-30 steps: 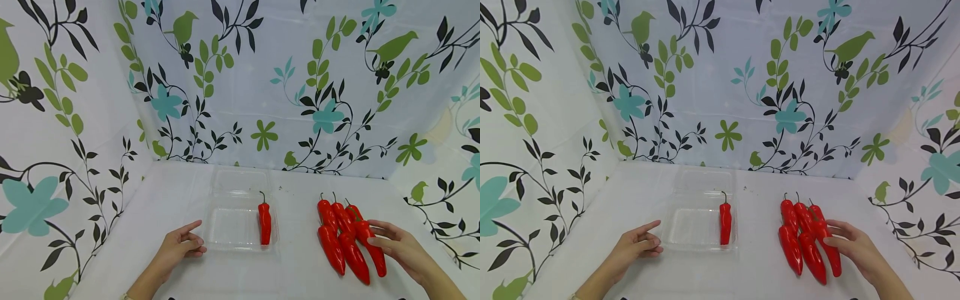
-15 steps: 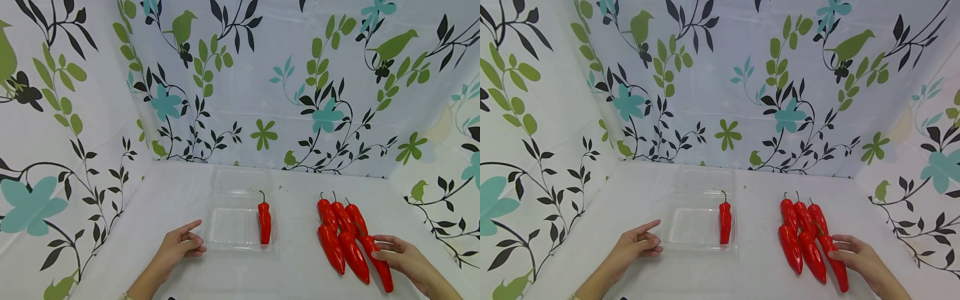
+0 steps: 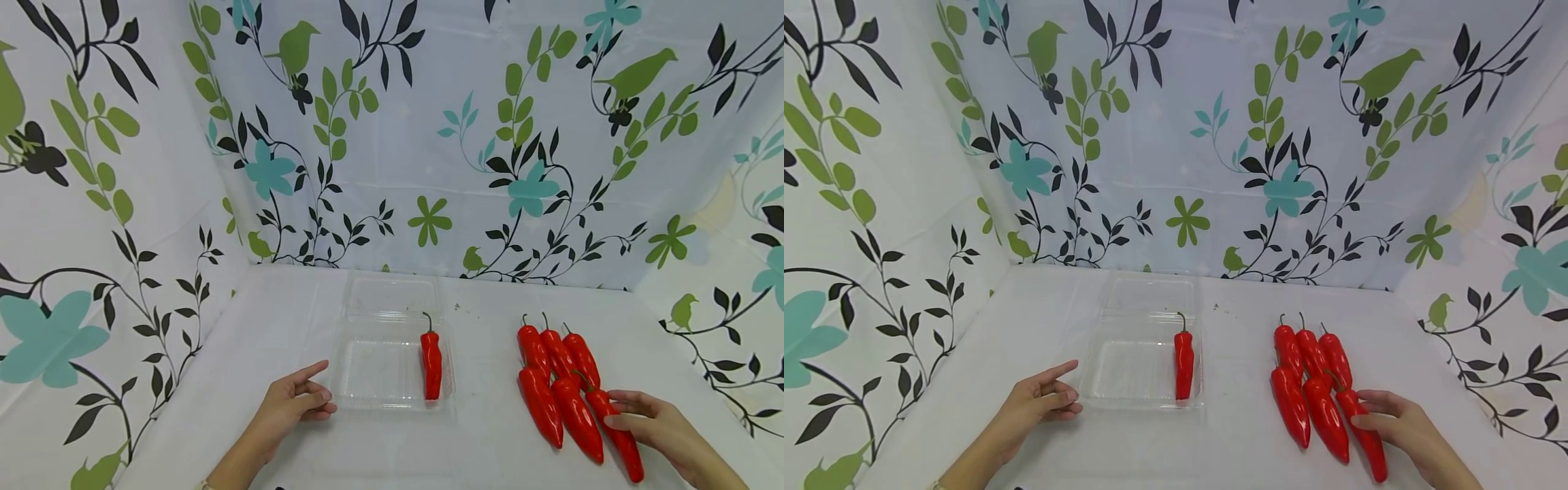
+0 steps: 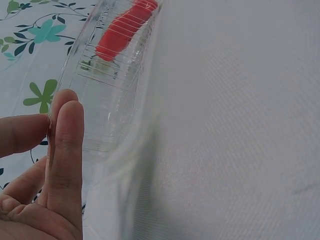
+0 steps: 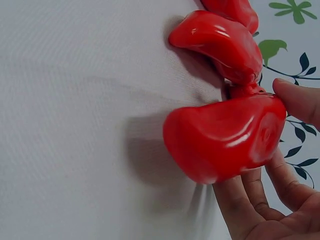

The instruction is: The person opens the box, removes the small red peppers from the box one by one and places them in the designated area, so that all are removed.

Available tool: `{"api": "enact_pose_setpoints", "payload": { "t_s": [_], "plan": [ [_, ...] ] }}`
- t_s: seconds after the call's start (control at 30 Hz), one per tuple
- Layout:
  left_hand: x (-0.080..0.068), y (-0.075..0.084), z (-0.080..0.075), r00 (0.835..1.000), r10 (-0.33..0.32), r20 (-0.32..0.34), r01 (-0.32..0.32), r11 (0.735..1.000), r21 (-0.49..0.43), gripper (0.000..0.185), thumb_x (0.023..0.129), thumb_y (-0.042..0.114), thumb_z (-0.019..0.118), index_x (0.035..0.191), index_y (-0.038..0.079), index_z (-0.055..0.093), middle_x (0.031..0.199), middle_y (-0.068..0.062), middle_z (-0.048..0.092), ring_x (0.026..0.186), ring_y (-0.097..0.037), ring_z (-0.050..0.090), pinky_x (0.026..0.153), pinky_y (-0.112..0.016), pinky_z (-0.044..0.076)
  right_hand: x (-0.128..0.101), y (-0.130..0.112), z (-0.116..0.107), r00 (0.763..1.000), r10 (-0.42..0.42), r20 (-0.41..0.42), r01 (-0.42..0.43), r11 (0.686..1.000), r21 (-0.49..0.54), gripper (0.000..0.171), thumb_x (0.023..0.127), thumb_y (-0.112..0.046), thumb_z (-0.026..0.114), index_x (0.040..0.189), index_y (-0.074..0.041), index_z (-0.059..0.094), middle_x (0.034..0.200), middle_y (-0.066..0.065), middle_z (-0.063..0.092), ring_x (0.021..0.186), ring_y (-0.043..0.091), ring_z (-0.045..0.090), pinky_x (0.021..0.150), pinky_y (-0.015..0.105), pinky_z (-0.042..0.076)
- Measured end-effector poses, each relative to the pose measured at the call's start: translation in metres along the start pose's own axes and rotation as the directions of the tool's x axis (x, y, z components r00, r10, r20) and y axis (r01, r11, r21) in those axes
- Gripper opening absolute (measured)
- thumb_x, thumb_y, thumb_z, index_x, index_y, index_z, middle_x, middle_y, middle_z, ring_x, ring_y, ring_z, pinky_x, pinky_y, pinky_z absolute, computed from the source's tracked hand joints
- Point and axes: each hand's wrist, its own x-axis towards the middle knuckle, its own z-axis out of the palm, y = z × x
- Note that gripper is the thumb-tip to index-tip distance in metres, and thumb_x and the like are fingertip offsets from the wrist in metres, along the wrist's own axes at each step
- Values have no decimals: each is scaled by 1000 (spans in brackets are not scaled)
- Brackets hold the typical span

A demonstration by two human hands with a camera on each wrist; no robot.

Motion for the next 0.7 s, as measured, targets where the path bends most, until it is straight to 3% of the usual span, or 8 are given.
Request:
{"api": "enact_pose_setpoints", "payload": {
  "t_s": [0.23,0.7],
  "plan": [
    [-1,0,0,1000,-2,-9,2,1000,-3,68,94,2,68,154,-4,36,99,-13,65,90,-28,73,82,-36,62,4,-1,1,1000,-4,-16,3,1000,-29,90,84,-36,83,146,11,36,123,21,63,99,21,65,87,50,59],
    [0,0,0,1000,3,-7,-3,1000,-5,69,94,3,69,154,-4,36,100,-15,66,89,-28,73,82,-37,62,5,0,2,999,29,-38,-31,998,-45,92,83,-35,84,144,13,35,124,32,59,95,23,67,83,48,61]
  ]
}}
